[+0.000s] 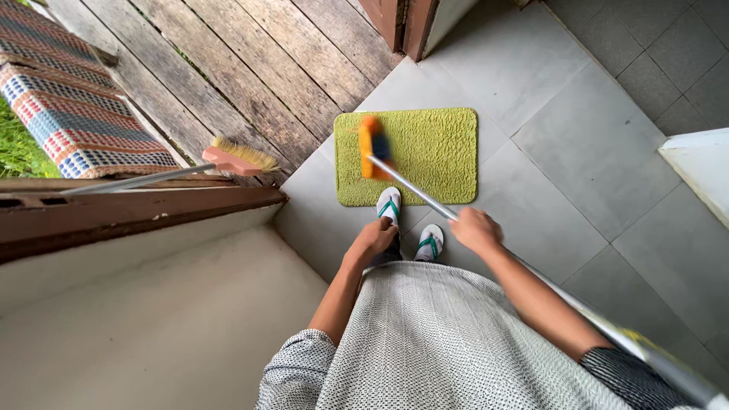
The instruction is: The person shakes a green rug over a balcony, sweeps a floor mat with a broom in an entryway, and then drapes the green rug over the balcony railing.
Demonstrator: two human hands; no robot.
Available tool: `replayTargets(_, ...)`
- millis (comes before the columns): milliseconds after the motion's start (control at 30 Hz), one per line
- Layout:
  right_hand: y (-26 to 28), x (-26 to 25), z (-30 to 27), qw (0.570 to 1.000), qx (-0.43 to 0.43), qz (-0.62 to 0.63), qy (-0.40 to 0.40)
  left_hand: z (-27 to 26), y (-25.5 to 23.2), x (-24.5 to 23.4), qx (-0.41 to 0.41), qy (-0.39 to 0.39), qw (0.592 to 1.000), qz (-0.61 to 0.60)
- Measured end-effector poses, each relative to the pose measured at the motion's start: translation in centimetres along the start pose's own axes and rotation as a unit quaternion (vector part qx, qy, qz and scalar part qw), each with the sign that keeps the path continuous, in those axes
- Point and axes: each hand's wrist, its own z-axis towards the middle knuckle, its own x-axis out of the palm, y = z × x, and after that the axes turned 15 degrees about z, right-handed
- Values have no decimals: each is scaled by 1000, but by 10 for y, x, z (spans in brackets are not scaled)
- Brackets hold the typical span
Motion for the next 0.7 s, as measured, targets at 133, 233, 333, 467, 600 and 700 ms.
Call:
replayTargets(133, 46, -1, -24, 997, -60, 24, 45, -5, 19, 8, -33, -21, 999, 10)
replayTargets(233, 45, 2, -46, 991, -59, 74, 97, -4, 9, 13, 8, -74, 997, 28)
replayTargets(333, 26, 15, -55, 991, -71, 83, 83, -20, -17, 19, 16, -83, 996, -20)
replayTargets(467, -45, 19, -48, 996, -74, 18, 38, -37, -44, 45, -1, -68, 997, -24)
replayTargets(600, -192, -43, -48, 998, 46, -34, 1, -49, -40, 90, 18, -64, 997, -26)
replayTargets(700, -299, -101, -82, 985, 138, -66, -83, -56, -38, 112, 18, -32, 999, -16)
